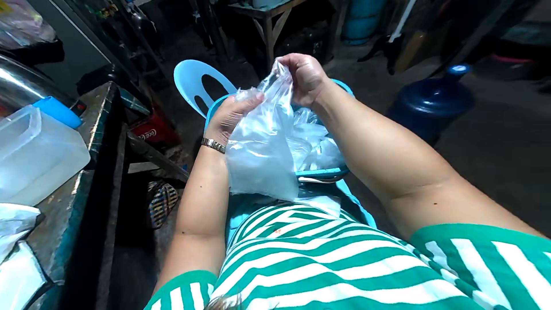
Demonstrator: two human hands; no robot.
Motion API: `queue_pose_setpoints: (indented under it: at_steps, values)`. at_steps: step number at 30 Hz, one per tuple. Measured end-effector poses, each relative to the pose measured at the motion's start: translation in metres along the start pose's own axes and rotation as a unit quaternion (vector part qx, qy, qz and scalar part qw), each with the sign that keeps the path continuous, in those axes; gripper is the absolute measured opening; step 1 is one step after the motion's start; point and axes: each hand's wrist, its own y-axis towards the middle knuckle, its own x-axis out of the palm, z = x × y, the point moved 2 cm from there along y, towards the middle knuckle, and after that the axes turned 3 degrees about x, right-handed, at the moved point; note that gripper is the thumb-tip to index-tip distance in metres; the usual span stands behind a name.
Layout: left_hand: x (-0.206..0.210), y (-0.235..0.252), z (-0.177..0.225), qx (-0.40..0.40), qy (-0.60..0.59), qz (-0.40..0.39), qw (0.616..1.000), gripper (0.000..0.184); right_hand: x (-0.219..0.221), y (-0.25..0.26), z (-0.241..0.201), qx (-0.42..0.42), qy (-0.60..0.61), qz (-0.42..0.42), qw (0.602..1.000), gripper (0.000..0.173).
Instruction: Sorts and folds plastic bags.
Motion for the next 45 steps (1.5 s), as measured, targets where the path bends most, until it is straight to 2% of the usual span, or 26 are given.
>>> queue_pose_setpoints:
  at_steps: [1, 3, 4, 6, 9, 11, 13, 15, 16, 18, 20, 21, 22, 24, 26, 27, 29, 31, 33, 34, 36, 37, 39, 41, 43, 45]
  values:
    - [0.001, 0.0, 0.001, 0.004, -0.039, 0.014, 0.999, 0.014, 0.001, -0.001, 0.002, 0.009, -0.032, -0.029, 0.999, 0.034]
    - [-0.004, 0.002, 0.001, 0.034, -0.107, 0.028, 0.993, 0.022, 0.001, -0.007, 0.005, 0.019, -0.116, -0.142, 0.983, 0.041]
    - [-0.009, 0.004, 0.0, 0.05, -0.14, 0.025, 0.989, 0.026, 0.0, -0.011, 0.005, 0.013, -0.155, -0.202, 0.967, 0.037]
    - [-0.013, 0.006, -0.001, 0.069, -0.169, 0.014, 0.983, 0.033, 0.0, -0.013, 0.005, -0.012, -0.16, -0.287, 0.944, 0.024]
    - [-0.014, -0.001, 0.0, 0.071, -0.137, -0.013, 0.988, 0.039, 0.0, -0.017, 0.003, -0.05, -0.071, -0.251, 0.964, 0.019]
    - [-0.009, -0.009, 0.004, 0.07, -0.039, -0.014, 0.997, 0.029, 0.0, -0.014, -0.001, -0.062, -0.015, -0.196, 0.978, 0.024]
    - [-0.005, -0.013, 0.004, 0.08, -0.003, -0.017, 0.997, 0.023, 0.001, -0.013, -0.001, -0.054, -0.047, -0.168, 0.983, 0.03]
    - [-0.006, -0.014, 0.003, 0.106, -0.059, -0.024, 0.992, 0.028, 0.008, -0.023, 0.0, 0.001, -0.123, -0.155, 0.98, 0.033]
    - [-0.007, -0.013, 0.002, 0.12, -0.099, -0.037, 0.987, 0.032, 0.009, -0.028, 0.001, 0.018, -0.147, -0.178, 0.973, 0.036]
    - [-0.011, -0.007, -0.001, 0.143, -0.174, -0.072, 0.972, 0.04, 0.006, -0.028, 0.007, -0.022, -0.137, -0.285, 0.948, 0.031]
    - [-0.016, -0.003, -0.004, 0.156, -0.216, -0.078, 0.961, 0.04, 0.001, -0.02, 0.008, -0.072, -0.077, -0.384, 0.917, 0.013]
    - [-0.018, -0.004, -0.005, 0.157, -0.21, -0.07, 0.962, 0.043, -0.001, -0.017, 0.007, -0.086, -0.051, -0.395, 0.913, 0.004]
    - [-0.019, -0.005, -0.005, 0.152, -0.204, -0.072, 0.965, 0.043, -0.003, -0.016, 0.006, -0.094, -0.025, -0.381, 0.919, 0.005]
    - [-0.012, -0.013, -0.002, 0.128, -0.152, -0.069, 0.978, 0.036, -0.003, -0.015, 0.005, -0.093, 0.023, -0.31, 0.946, 0.021]
    - [-0.008, -0.02, 0.002, 0.1, -0.056, -0.054, 0.992, 0.009, -0.001, -0.014, 0.001, -0.072, 0.05, -0.263, 0.961, 0.036]
    - [-0.008, -0.022, 0.003, 0.101, -0.02, -0.059, 0.993, 0.004, 0.001, -0.015, 0.001, -0.06, 0.034, -0.248, 0.966, 0.038]
    - [-0.014, -0.02, 0.002, 0.12, -0.016, -0.083, 0.989, 0.018, 0.004, -0.019, 0.002, -0.023, -0.047, -0.227, 0.972, 0.039]
    - [-0.015, -0.015, 0.005, 0.145, -0.031, -0.069, 0.987, 0.025, 0.004, -0.025, 0.001, 0.001, -0.162, -0.252, 0.954, 0.035]
    - [-0.011, -0.008, 0.006, 0.13, -0.015, 0.022, 0.991, 0.025, 0.003, -0.025, 0.001, -0.008, -0.227, -0.294, 0.929, 0.016]
    - [-0.01, -0.003, 0.006, 0.117, 0.014, 0.079, 0.99, 0.022, 0.003, -0.023, -0.002, -0.021, -0.257, -0.291, 0.921, 0.012]
    - [-0.01, 0.003, 0.005, 0.088, 0.049, 0.142, 0.985, 0.018, -0.001, -0.017, -0.006, -0.081, -0.303, -0.222, 0.923, 0.018]
    - [-0.01, 0.004, 0.005, 0.075, 0.053, 0.148, 0.985, 0.018, -0.004, -0.014, -0.007, -0.119, -0.308, -0.172, 0.928, 0.02]
    - [-0.011, 0.005, 0.005, 0.069, 0.059, 0.144, 0.985, 0.02, -0.011, -0.008, -0.011, -0.183, -0.267, -0.093, 0.941, 0.037]
    - [-0.014, 0.006, 0.003, 0.101, 0.067, 0.129, 0.984, 0.019, -0.018, -0.006, -0.017, -0.217, -0.236, -0.034, 0.947, 0.047]
    - [-0.018, 0.006, 0.003, 0.144, 0.08, 0.116, 0.979, 0.025, -0.022, -0.005, -0.02, -0.216, -0.234, 0.03, 0.947, 0.033]
    - [-0.02, 0.005, 0.006, 0.175, 0.078, 0.143, 0.971, 0.023, -0.027, 0.0, -0.017, -0.19, -0.293, 0.073, 0.934, 0.023]
